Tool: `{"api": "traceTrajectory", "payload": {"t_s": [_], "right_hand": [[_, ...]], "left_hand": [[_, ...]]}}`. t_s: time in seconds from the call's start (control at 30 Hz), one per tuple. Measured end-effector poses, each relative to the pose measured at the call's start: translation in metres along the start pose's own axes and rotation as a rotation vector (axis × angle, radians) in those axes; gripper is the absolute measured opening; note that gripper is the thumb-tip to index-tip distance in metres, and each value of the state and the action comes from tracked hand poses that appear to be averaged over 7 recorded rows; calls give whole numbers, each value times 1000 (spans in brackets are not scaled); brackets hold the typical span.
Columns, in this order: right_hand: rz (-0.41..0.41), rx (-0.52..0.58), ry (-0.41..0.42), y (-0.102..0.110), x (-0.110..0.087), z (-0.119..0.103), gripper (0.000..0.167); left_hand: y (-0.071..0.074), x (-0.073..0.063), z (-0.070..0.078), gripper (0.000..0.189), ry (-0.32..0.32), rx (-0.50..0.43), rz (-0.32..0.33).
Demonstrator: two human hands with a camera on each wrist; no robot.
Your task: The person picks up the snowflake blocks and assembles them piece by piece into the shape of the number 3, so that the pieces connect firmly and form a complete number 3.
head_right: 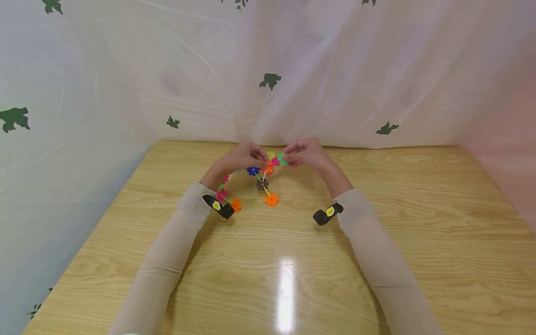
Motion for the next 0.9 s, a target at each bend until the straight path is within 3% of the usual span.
{"api": "traceTrajectory", "payload": {"t_s": [0.4, 0.9], "right_hand": [[6, 16, 75, -1, -2, -6, 23], [24, 44, 82, -1, -3, -3, 13]], "left_hand": [[0, 0, 2, 9, -34, -12, 22], [-2, 1, 2, 8, -65, -1, 57]]}}
Point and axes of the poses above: each hand's wrist, its own x-axis towards the middle knuckle, its own y-axis out of the back of the hand, z = x × y, the point moved 3 cm from there along x, towards the middle knuckle
